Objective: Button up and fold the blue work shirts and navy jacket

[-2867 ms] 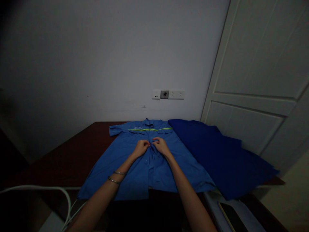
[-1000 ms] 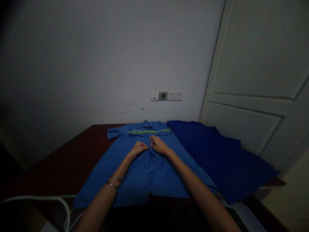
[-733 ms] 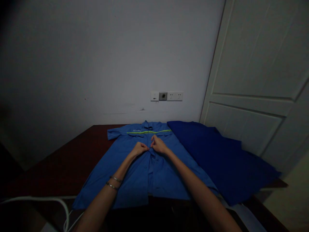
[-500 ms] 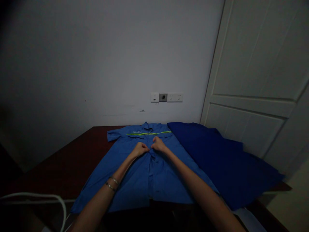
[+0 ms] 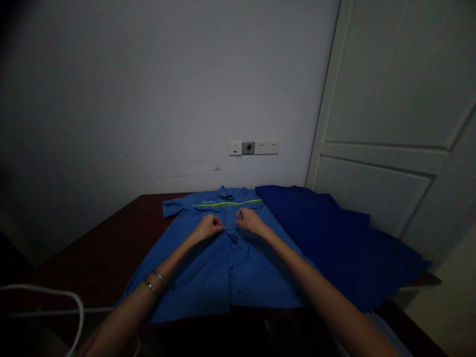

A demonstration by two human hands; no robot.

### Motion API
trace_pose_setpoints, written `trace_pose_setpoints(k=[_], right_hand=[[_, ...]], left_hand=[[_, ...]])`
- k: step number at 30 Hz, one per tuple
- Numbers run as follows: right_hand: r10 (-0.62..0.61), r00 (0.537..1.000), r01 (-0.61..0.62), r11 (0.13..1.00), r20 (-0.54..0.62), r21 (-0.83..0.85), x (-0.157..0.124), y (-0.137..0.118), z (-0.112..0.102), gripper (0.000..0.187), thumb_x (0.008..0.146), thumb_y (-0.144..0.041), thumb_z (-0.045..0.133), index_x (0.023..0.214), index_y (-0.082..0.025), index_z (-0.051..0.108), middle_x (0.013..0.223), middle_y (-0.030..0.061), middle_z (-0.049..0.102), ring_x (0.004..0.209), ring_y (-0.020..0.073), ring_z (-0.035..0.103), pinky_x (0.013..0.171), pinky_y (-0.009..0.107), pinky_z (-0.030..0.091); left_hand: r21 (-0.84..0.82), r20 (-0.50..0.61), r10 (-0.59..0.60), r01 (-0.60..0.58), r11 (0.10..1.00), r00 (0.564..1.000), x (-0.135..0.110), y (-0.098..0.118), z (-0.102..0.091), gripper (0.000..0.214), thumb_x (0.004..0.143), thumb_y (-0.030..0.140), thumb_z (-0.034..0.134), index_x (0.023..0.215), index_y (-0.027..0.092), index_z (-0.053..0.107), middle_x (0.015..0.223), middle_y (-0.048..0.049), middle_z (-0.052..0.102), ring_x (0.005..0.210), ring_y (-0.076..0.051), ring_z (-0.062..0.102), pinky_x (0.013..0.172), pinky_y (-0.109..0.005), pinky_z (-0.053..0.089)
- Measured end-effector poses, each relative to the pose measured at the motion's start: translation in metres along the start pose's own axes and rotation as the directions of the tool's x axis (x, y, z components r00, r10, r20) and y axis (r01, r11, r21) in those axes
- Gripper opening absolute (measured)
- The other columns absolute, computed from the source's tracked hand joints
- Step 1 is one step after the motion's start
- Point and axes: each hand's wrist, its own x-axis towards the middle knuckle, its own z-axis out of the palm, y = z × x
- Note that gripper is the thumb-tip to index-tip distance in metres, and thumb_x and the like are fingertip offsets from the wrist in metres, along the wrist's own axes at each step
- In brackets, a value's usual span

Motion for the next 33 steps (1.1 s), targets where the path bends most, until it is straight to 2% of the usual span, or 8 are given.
trace_pose_setpoints(k=[2, 5, 8, 14, 18, 23, 29, 33], right_hand=[[-0.074, 0.997, 0.072, 0.991, -0.01, -0.114, -0.031, -0.007, -0.001, 0.017, 0.072, -0.027, 0.058, 0.084, -0.015, 0.06, 0.077, 0.0053, 0.064, 0.071, 0.0167, 0.059, 0.059, 0.022, 0.037], [-0.063, 0.997, 0.052, 0.966, -0.036, -0.251, -0.077, -0.021, 0.006, 0.028, 0.077, -0.039, 0.053, 0.088, -0.014, 0.058, 0.081, 0.0099, 0.065, 0.075, 0.0202, 0.06, 0.062, 0.025, 0.038], [-0.005, 0.998, -0.017, 0.947, -0.066, -0.321, -0.104, -0.031, 0.019, 0.035, 0.079, -0.043, 0.05, 0.094, -0.012, 0.056, 0.086, 0.014, 0.064, 0.08, 0.0232, 0.061, 0.066, 0.027, 0.039], [0.061, 0.993, -0.094, 0.924, -0.1, -0.37, -0.111, -0.035, 0.041, 0.02, 0.08, -0.025, 0.048, 0.088, -0.011, 0.059, 0.086, 0.0142, 0.064, 0.081, 0.0239, 0.061, 0.066, 0.028, 0.04], [0.101, 0.987, -0.14, 0.913, -0.122, -0.383, -0.11, -0.035, 0.047, 0.018, 0.081, -0.016, 0.043, 0.084, -0.011, 0.06, 0.085, 0.0139, 0.064, 0.078, 0.0221, 0.062, 0.065, 0.028, 0.04], [0.121, 0.983, -0.165, 0.91, -0.138, -0.381, -0.11, -0.038, 0.051, 0.022, 0.083, -0.015, 0.039, 0.083, -0.013, 0.061, 0.085, 0.0115, 0.064, 0.077, 0.0203, 0.062, 0.062, 0.026, 0.039], [0.013, 0.994, -0.052, 0.925, -0.107, -0.377, -0.117, -0.055, 0.056, 0.02, 0.081, -0.014, 0.042, 0.08, -0.014, 0.061, 0.081, 0.0105, 0.064, 0.076, 0.0194, 0.06, 0.062, 0.025, 0.039], [-0.041, 0.987, -0.014, 0.941, -0.153, -0.338, -0.123, -0.063, 0.05, 0.02, 0.08, -0.017, 0.043, 0.083, -0.014, 0.063, 0.085, 0.0117, 0.062, 0.086, 0.0219, 0.056, 0.069, 0.027, 0.04]], left_hand=[[-0.024, 0.138, 0.057, -0.055, 0.998, 0.989, -0.011, 0.0, -0.009, 0.019, 0.065, 0.021, 0.056, 0.073, 0.01, 0.069, 0.065, -0.0026, 0.064, 0.061, -0.013, 0.055, 0.057, -0.02, 0.039], [-0.092, 0.359, 0.147, -0.121, 0.988, 0.922, -0.034, 0.004, -0.014, 0.019, 0.066, 0.021, 0.056, 0.076, 0.011, 0.069, 0.068, -0.0005, 0.065, 0.061, -0.011, 0.055, 0.057, -0.018, 0.039], [-0.07, 0.422, 0.167, -0.152, 0.986, 0.891, -0.057, 0.011, -0.007, 0.021, 0.065, 0.025, 0.059, 0.08, 0.012, 0.069, 0.069, 0.0, 0.065, 0.06, -0.011, 0.054, 0.055, -0.018, 0.038], [0.105, 0.254, 0.058, -0.087, 0.991, 0.966, -0.079, 0.018, 0.016, 0.022, 0.067, 0.026, 0.06, 0.085, 0.015, 0.067, 0.072, -0.0023, 0.064, 0.064, -0.014, 0.055, 0.055, -0.02, 0.036], [0.073, 0.125, 0.014, -0.024, 0.997, 0.992, -0.082, 0.013, 0.027, 0.022, 0.068, 0.027, 0.059, 0.085, 0.014, 0.065, 0.072, -0.0031, 0.063, 0.066, -0.015, 0.056, 0.056, -0.021, 0.036], [-0.024, 0.089, -0.033, 0.035, 0.999, 0.996, -0.083, 0.008, 0.036, 0.016, 0.066, 0.023, 0.06, 0.077, 0.012, 0.065, 0.07, -0.0026, 0.063, 0.064, -0.014, 0.056, 0.056, -0.021, 0.037], [-0.145, 0.06, -0.005, 0.014, 0.989, 0.998, -0.087, 0.011, 0.038, 0.014, 0.065, 0.01, 0.052, 0.073, 0.011, 0.064, 0.065, -0.0013, 0.061, 0.061, -0.012, 0.054, 0.056, -0.02, 0.037], [-0.15, -0.009, 0.11, -0.11, 0.983, 0.994, -0.095, 0.016, 0.035, 0.015, 0.065, 0.007, 0.049, 0.07, 0.013, 0.062, 0.069, -0.0017, 0.061, 0.066, -0.013, 0.054, 0.062, -0.022, 0.04]])
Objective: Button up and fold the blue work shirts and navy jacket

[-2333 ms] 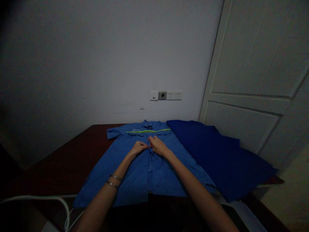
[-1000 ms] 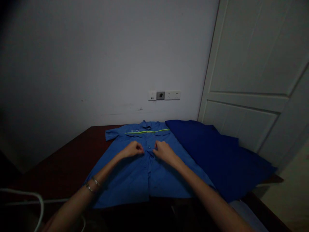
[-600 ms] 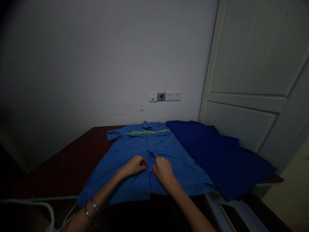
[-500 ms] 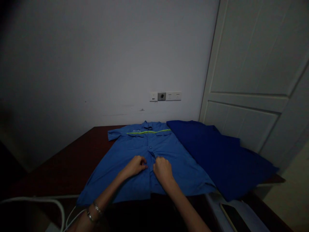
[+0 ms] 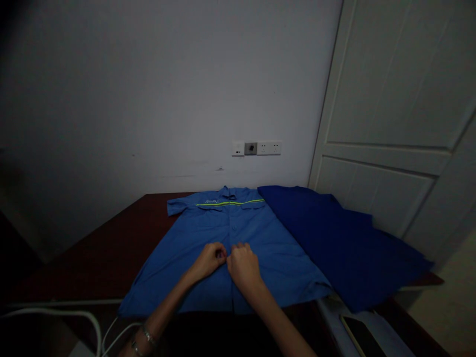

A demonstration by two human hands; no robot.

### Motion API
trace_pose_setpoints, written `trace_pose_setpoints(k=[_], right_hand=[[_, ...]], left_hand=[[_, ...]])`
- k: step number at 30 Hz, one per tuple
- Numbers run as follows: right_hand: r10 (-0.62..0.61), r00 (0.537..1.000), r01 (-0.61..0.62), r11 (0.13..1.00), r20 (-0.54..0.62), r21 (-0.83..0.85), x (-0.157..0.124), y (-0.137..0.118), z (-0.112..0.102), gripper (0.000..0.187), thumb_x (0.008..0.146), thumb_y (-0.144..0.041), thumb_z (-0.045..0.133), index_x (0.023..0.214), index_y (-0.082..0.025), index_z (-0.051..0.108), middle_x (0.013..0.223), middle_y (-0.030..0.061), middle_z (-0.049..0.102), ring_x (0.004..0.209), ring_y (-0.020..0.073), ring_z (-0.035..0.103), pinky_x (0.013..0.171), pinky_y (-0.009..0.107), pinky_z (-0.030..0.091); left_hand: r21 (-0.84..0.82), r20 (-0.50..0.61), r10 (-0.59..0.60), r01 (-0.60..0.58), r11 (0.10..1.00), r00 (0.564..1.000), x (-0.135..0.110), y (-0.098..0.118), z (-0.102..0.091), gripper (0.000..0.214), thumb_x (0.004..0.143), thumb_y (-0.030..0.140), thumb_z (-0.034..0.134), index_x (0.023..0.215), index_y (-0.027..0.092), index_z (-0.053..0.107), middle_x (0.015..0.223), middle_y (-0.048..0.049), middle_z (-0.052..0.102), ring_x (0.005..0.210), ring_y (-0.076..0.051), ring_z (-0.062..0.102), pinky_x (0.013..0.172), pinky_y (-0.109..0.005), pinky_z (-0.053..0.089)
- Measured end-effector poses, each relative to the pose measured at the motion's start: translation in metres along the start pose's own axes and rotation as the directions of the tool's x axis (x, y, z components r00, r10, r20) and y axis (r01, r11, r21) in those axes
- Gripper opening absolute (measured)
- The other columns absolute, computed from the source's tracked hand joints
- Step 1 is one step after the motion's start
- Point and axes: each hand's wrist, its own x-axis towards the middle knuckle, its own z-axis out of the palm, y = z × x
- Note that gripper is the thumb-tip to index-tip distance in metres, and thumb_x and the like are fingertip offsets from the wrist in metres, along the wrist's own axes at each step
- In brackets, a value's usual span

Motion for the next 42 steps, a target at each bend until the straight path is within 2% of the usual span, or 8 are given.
trace_pose_setpoints(k=[3, 5, 12, 15, 19, 24, 35, 42], right_hand=[[-0.005, 0.996, 0.016, 0.992, -0.085, 0.127, 0.002, 0.006, -0.007, 0.022, 0.08, -0.017, 0.043, 0.086, -0.014, 0.064, 0.09, 0.0113, 0.062, 0.09, 0.0202, 0.055, 0.077, 0.027, 0.039], [0.002, 0.995, 0.026, 0.963, -0.104, 0.268, 0.006, 0.013, -0.01, 0.023, 0.079, -0.017, 0.044, 0.088, -0.014, 0.065, 0.091, 0.0102, 0.064, 0.089, 0.0185, 0.057, 0.08, 0.026, 0.039], [0.067, 0.998, -0.038, 0.692, -0.012, 0.721, 0.025, 0.042, -0.009, 0.027, 0.075, -0.028, 0.047, 0.085, -0.013, 0.068, 0.084, 0.0082, 0.069, 0.078, 0.0203, 0.062, 0.071, 0.028, 0.046], [0.095, 0.995, -0.078, 0.581, 0.028, 0.81, 0.033, 0.053, -0.003, 0.027, 0.072, -0.032, 0.051, 0.08, -0.012, 0.068, 0.081, 0.0083, 0.069, 0.078, 0.0213, 0.062, 0.071, 0.03, 0.046], [0.1, 0.991, -0.125, 0.51, 0.086, 0.851, 0.043, 0.061, 0.001, 0.029, 0.067, -0.034, 0.055, 0.078, -0.011, 0.068, 0.078, 0.0085, 0.069, 0.074, 0.02, 0.061, 0.068, 0.029, 0.045], [0.031, 0.993, -0.11, 0.508, 0.11, 0.854, 0.047, 0.061, 0.001, 0.028, 0.068, -0.033, 0.056, 0.079, -0.011, 0.067, 0.074, 0.0058, 0.067, 0.069, 0.0167, 0.059, 0.065, 0.026, 0.044], [-0.141, 0.985, 0.006, 0.599, 0.098, 0.801, 0.051, 0.058, -0.002, 0.024, 0.075, -0.03, 0.05, 0.074, -0.013, 0.066, 0.07, 0.0021, 0.065, 0.066, 0.0138, 0.056, 0.061, 0.022, 0.04], [-0.089, 0.99, -0.037, 0.577, 0.107, 0.816, 0.053, 0.06, 0.003, 0.024, 0.072, -0.032, 0.052, 0.074, -0.013, 0.067, 0.07, 0.0023, 0.065, 0.068, 0.0148, 0.057, 0.064, 0.023, 0.041]], left_hand=[[0.03, -0.114, 0.136, -0.133, 0.991, 0.984, -0.006, 0.004, -0.002, 0.009, 0.069, 0.011, 0.053, 0.072, 0.015, 0.06, 0.081, -0.003, 0.061, 0.082, -0.015, 0.054, 0.076, -0.026, 0.04], [0.029, -0.154, 0.172, -0.169, 0.985, 0.973, -0.009, 0.007, -0.004, 0.008, 0.073, 0.014, 0.052, 0.077, 0.017, 0.059, 0.086, -0.0031, 0.062, 0.087, -0.016, 0.054, 0.081, -0.027, 0.039], [-0.021, -0.176, 0.136, -0.142, 0.99, 0.975, -0.008, 0.015, -0.009, 0.011, 0.082, 0.021, 0.047, 0.087, 0.019, 0.056, 0.088, -0.0022, 0.063, 0.085, -0.015, 0.057, 0.079, -0.026, 0.041], [-0.054, -0.192, 0.111, -0.123, 0.991, 0.975, -0.002, 0.016, -0.008, 0.01, 0.082, 0.022, 0.047, 0.085, 0.018, 0.056, 0.086, -0.0019, 0.064, 0.084, -0.015, 0.059, 0.077, -0.025, 0.042], [-0.084, -0.155, 0.121, -0.136, 0.987, 0.98, 0.005, 0.017, -0.007, 0.009, 0.083, 0.022, 0.047, 0.087, 0.019, 0.054, 0.086, -0.0013, 0.066, 0.083, -0.014, 0.06, 0.075, -0.024, 0.042], [-0.088, -0.126, 0.137, -0.149, 0.985, 0.982, 0.011, 0.02, -0.007, 0.011, 0.083, 0.02, 0.045, 0.094, 0.019, 0.046, 0.079, -0.0002, 0.065, 0.079, -0.014, 0.06, 0.073, -0.023, 0.04], [-0.023, -0.079, 0.183, -0.185, 0.982, 0.98, 0.013, 0.027, -0.009, 0.01, 0.084, 0.014, 0.039, 0.091, 0.02, 0.041, 0.08, -0.0015, 0.058, 0.078, -0.014, 0.057, 0.069, -0.023, 0.039], [0.007, -0.099, 0.169, -0.17, 0.985, 0.981, 0.016, 0.025, -0.006, 0.008, 0.083, 0.014, 0.041, 0.09, 0.019, 0.041, 0.079, -0.0021, 0.058, 0.077, -0.015, 0.057, 0.069, -0.023, 0.04]])
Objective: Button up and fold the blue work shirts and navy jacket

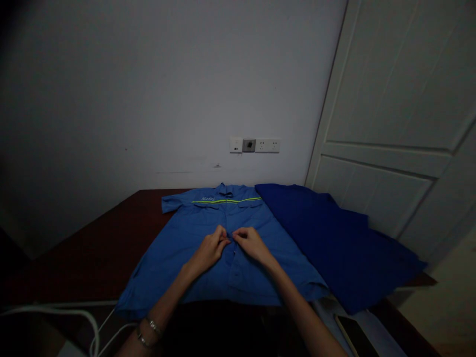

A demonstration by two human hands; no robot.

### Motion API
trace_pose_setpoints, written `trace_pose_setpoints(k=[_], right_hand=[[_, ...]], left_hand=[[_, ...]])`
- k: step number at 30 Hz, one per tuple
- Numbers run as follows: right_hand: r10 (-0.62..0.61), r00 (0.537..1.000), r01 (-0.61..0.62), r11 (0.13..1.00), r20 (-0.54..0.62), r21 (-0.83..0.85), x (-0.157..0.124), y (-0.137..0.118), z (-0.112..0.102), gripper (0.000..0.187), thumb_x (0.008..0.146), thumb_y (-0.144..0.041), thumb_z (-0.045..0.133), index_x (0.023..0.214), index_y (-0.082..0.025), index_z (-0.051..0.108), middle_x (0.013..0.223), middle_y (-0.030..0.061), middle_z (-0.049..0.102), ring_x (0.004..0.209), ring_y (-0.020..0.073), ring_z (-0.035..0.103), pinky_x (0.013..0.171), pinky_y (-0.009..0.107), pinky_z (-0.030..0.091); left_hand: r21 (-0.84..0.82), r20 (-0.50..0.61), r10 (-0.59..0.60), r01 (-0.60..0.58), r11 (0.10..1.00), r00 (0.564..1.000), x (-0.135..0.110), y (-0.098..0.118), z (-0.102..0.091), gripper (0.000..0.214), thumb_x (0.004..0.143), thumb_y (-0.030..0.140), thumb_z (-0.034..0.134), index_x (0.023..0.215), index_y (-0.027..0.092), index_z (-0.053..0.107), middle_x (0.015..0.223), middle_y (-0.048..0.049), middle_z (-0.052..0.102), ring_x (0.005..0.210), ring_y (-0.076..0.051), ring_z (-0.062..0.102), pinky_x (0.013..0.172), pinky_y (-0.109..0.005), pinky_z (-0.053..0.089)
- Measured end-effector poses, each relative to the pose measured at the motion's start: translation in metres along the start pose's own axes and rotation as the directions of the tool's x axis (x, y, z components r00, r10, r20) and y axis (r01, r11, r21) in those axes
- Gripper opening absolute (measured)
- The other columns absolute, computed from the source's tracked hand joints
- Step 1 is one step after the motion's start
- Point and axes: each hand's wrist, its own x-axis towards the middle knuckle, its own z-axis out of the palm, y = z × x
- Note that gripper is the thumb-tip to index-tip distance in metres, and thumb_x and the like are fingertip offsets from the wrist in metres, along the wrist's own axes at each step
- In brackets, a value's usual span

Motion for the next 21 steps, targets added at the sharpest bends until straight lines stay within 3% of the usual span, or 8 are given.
trace_pose_setpoints(k=[7, 21], right_hand=[[0.061, 0.998, -0.06, 0.997, -0.024, 0.04, -0.0009, -0.0025, -0.0027, 0.025, 0.068, -0.034, 0.054, 0.071, -0.013, 0.068, 0.068, 0.0024, 0.066, 0.067, 0.0148, 0.056, 0.064, 0.024, 0.041], [0.012, 1.0, -0.012, 1.0, 0.006, 0.01, 0.0011, -0.0026, 0.0001, 0.025, 0.072, -0.032, 0.051, 0.07, -0.014, 0.068, 0.068, 0.0021, 0.065, 0.066, 0.0147, 0.056, 0.062, 0.023, 0.042]], left_hand=[[0.023, 0.001, 0.007, -0.007, 1.0, 1.0, 0.0005, -0.002, 0.0013, 0.007, 0.083, 0.015, 0.041, 0.088, 0.02, 0.04, 0.078, -0.0012, 0.057, 0.074, -0.014, 0.057, 0.066, -0.022, 0.039], [0.073, -0.038, 0.038, -0.035, 0.997, 0.999, -0.0012, -0.0057, 0.0052, 0.004, 0.084, 0.016, 0.039, 0.086, 0.019, 0.04, 0.08, -0.0023, 0.055, 0.077, -0.015, 0.054, 0.069, -0.025, 0.04]])
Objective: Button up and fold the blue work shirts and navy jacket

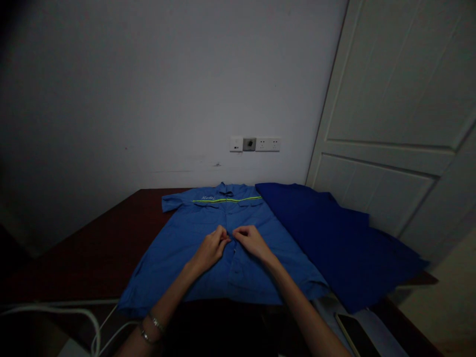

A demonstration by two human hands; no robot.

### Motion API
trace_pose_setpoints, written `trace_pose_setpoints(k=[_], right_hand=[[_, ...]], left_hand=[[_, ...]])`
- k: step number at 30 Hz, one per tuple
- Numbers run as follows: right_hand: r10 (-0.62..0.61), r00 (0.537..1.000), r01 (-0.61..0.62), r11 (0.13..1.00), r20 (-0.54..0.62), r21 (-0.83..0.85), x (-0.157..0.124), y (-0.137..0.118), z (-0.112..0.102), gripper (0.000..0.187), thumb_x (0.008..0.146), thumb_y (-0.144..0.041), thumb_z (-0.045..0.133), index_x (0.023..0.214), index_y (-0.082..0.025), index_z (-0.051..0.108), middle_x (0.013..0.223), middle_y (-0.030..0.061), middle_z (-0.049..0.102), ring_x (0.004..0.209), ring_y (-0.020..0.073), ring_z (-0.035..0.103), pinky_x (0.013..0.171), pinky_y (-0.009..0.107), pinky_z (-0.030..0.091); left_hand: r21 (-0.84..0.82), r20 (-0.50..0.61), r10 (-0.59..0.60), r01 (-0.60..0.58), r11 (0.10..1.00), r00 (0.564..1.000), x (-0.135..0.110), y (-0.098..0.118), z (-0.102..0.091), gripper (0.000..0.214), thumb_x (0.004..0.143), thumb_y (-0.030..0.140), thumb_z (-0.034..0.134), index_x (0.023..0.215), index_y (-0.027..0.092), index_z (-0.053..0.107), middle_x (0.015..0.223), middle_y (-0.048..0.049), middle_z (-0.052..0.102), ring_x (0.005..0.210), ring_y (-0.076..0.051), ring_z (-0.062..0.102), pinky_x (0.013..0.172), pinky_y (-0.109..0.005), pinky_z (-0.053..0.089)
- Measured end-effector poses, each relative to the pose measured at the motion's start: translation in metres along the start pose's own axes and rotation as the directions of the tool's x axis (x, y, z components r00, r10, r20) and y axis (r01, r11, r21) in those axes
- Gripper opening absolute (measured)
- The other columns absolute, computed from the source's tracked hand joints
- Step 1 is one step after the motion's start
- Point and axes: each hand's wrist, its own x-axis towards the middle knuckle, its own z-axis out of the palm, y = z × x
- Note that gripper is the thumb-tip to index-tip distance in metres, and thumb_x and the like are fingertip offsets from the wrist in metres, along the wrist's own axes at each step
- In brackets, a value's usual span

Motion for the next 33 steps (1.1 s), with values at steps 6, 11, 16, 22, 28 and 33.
trace_pose_setpoints(k=[6, 11, 16, 22, 28, 33], right_hand=[[-0.049, 0.998, 0.051, 0.996, 0.036, -0.068, 0.0, -0.007, -0.007, 0.028, 0.076, -0.029, 0.044, 0.072, -0.013, 0.067, 0.073, 0.0032, 0.066, 0.071, 0.015, 0.058, 0.068, 0.025, 0.043], [-0.141, 0.966, 0.164, 0.982, 0.216, -0.093, 0.003, -0.007, -0.02, 0.022, 0.073, -0.023, 0.05, 0.081, -0.014, 0.068, 0.082, 0.004, 0.067, 0.079, 0.0153, 0.059, 0.075, 0.026, 0.043], [-0.173, 0.951, 0.221, 0.96, 0.257, -0.172, 0.007, -0.01, -0.023, 0.018, 0.072, -0.022, 0.054, 0.082, -0.015, 0.069, 0.083, 0.0045, 0.068, 0.08, 0.0159, 0.06, 0.074, 0.026, 0.044], [-0.218, 0.946, 0.284, 0.913, 0.238, -0.294, 0.007, -0.011, -0.018, 0.015, 0.073, -0.019, 0.056, 0.081, -0.017, 0.068, 0.08, 0.0038, 0.068, 0.075, 0.0158, 0.061, 0.07, 0.025, 0.044], [-0.266, 0.952, 0.304, 0.865, 0.15, -0.399, -0.001, -0.011, -0.013, 0.01, 0.076, -0.018, 0.056, 0.081, -0.016, 0.064, 0.079, 0.0041, 0.066, 0.075, 0.0157, 0.059, 0.07, 0.026, 0.042], [-0.296, 0.933, 0.357, 0.827, 0.204, -0.433, -0.004, -0.011, -0.013, 0.009, 0.079, -0.019, 0.053, 0.082, -0.016, 0.061, 0.082, 0.0048, 0.063, 0.078, 0.0158, 0.057, 0.072, 0.027, 0.041]], left_hand=[[0.005, -0.043, 0.001, -0.001, 1.0, 0.999, -0.001, -0.004, 0.003, 0.003, 0.084, 0.016, 0.04, 0.083, 0.019, 0.04, 0.079, -0.0023, 0.054, 0.075, -0.015, 0.052, 0.069, -0.026, 0.04], [-0.007, -0.039, 0.005, -0.005, 1.0, 0.999, -0.002, -0.005, 0.003, 0.004, 0.083, 0.015, 0.041, 0.082, 0.019, 0.041, 0.08, -0.0023, 0.054, 0.076, -0.014, 0.052, 0.07, -0.025, 0.04], [0.003, -0.041, 0.023, -0.023, 1.0, 0.999, -0.002, -0.006, 0.004, 0.005, 0.083, 0.014, 0.041, 0.081, 0.019, 0.041, 0.078, -0.0021, 0.054, 0.075, -0.015, 0.052, 0.069, -0.026, 0.041], [0.053, -0.065, 0.067, -0.064, 0.997, 0.996, -0.002, -0.01, 0.007, 0.009, 0.082, 0.011, 0.038, 0.081, 0.019, 0.04, 0.077, -0.0023, 0.053, 0.074, -0.015, 0.051, 0.068, -0.026, 0.041], [0.085, -0.057, 0.074, -0.069, 0.994, 0.996, -0.002, -0.01, 0.007, 0.012, 0.08, 0.008, 0.036, 0.08, 0.019, 0.039, 0.075, -0.0023, 0.052, 0.073, -0.015, 0.05, 0.068, -0.026, 0.041], [0.093, -0.043, 0.092, -0.088, 0.992, 0.995, -0.002, -0.01, 0.007, 0.013, 0.081, 0.007, 0.035, 0.081, 0.019, 0.04, 0.077, -0.0026, 0.052, 0.074, -0.015, 0.05, 0.069, -0.025, 0.041]])
